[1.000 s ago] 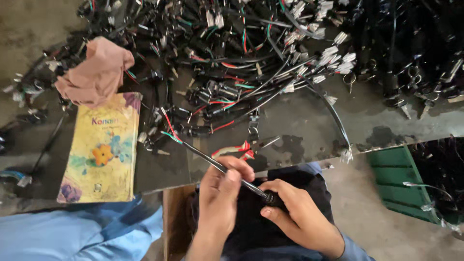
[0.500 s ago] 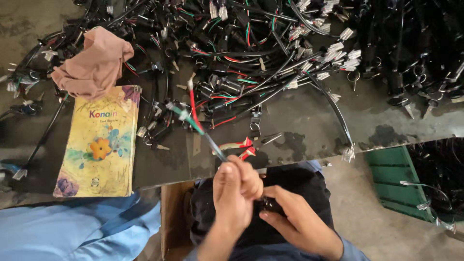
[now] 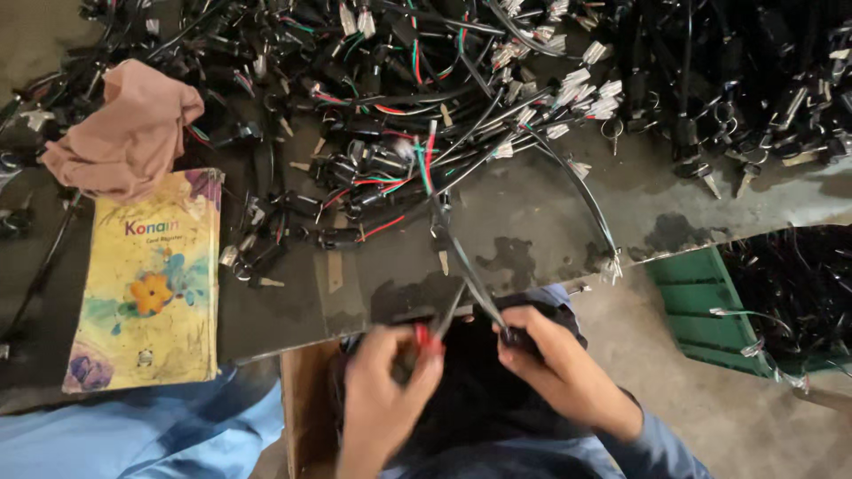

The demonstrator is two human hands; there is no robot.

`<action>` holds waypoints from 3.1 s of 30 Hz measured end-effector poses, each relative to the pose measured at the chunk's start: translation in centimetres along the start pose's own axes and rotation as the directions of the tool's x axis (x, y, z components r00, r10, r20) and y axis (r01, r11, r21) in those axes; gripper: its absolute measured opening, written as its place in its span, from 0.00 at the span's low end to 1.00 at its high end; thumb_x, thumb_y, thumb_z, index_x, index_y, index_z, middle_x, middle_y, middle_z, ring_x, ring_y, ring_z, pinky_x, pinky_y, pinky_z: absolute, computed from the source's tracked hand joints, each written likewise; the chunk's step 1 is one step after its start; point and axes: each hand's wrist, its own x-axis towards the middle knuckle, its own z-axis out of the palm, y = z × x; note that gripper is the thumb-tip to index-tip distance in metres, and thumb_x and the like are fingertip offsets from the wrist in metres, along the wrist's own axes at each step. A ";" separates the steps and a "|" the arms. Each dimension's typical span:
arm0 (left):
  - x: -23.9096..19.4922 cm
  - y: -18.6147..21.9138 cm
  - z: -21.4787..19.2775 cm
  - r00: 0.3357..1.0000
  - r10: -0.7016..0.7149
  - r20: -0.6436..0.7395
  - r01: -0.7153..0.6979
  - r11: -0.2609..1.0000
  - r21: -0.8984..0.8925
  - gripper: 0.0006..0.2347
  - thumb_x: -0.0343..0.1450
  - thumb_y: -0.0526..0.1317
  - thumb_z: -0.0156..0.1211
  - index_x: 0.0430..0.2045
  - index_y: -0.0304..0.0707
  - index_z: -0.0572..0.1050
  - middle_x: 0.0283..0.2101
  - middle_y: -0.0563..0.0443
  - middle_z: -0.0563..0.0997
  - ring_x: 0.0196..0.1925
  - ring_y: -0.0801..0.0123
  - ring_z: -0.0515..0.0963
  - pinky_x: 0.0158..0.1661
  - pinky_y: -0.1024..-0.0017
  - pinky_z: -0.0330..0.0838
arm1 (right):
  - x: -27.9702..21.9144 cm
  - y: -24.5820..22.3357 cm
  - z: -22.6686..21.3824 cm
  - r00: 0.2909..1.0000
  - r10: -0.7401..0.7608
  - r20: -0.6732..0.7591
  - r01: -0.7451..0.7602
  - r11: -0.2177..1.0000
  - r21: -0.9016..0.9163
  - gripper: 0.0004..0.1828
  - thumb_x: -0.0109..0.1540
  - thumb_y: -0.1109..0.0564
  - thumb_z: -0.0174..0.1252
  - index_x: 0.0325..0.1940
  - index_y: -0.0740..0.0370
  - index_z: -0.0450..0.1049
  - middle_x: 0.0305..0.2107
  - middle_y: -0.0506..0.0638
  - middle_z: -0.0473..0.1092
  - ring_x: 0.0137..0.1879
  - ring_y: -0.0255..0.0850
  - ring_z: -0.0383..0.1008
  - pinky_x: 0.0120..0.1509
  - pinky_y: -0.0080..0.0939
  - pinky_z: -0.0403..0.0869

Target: The person repeatedly picks up ignition lock assemblies from a large pile on a metal table, uses red-handled pliers to strip the outer black insulation from the wires, and places the processed items back on the table. The task continues in a repetitive cycle throughout the clip.

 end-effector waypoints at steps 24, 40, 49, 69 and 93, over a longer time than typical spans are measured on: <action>-3.1 0.7 3.1 0.971 -0.110 0.210 0.071 0.981 0.182 0.10 0.69 0.39 0.62 0.36 0.34 0.69 0.36 0.37 0.78 0.43 0.43 0.77 0.44 0.53 0.70 | 0.1 -1.5 2.2 0.998 0.050 -0.033 -0.058 0.931 -0.360 0.17 0.62 0.58 0.59 0.55 0.61 0.72 0.36 0.56 0.74 0.40 0.55 0.75 0.41 0.48 0.73; -1.3 1.6 4.4 0.897 -0.336 0.287 0.325 0.942 0.084 0.10 0.69 0.40 0.65 0.37 0.35 0.73 0.31 0.43 0.79 0.39 0.49 0.82 0.40 0.60 0.76 | 0.4 -1.7 2.7 0.995 -0.040 -0.088 0.000 0.909 -0.417 0.17 0.61 0.56 0.61 0.50 0.66 0.69 0.31 0.59 0.73 0.40 0.59 0.75 0.40 0.51 0.71; 1.1 4.0 0.7 0.699 0.709 0.094 -0.711 0.703 -0.019 0.18 0.62 0.31 0.67 0.42 0.34 0.68 0.43 0.40 0.73 0.47 0.44 0.76 0.53 0.54 0.72 | -2.1 -6.6 -2.2 0.939 0.025 0.344 0.021 0.991 -0.129 0.17 0.61 0.54 0.64 0.49 0.65 0.71 0.27 0.58 0.73 0.35 0.56 0.76 0.37 0.48 0.72; 4.6 3.2 -1.3 0.945 0.247 0.215 -0.323 0.813 0.485 0.14 0.64 0.41 0.70 0.35 0.34 0.72 0.37 0.40 0.77 0.42 0.45 0.76 0.41 0.53 0.69 | -0.5 0.0 -11.4 0.633 -0.437 -0.640 -0.273 0.647 -0.712 0.18 0.70 0.57 0.63 0.61 0.65 0.68 0.55 0.57 0.65 0.65 0.54 0.63 0.71 0.51 0.62; 9.2 3.4 -28.6 0.920 0.248 0.305 -0.323 0.034 0.946 0.12 0.69 0.37 0.53 0.46 0.50 0.74 0.42 0.54 0.74 0.47 0.63 0.75 0.44 0.68 0.72 | -1.0 17.3 -1.4 0.944 -0.190 -0.271 0.326 0.673 0.664 0.22 0.63 0.51 0.63 0.58 0.65 0.74 0.58 0.65 0.72 0.59 0.55 0.77 0.57 0.57 0.75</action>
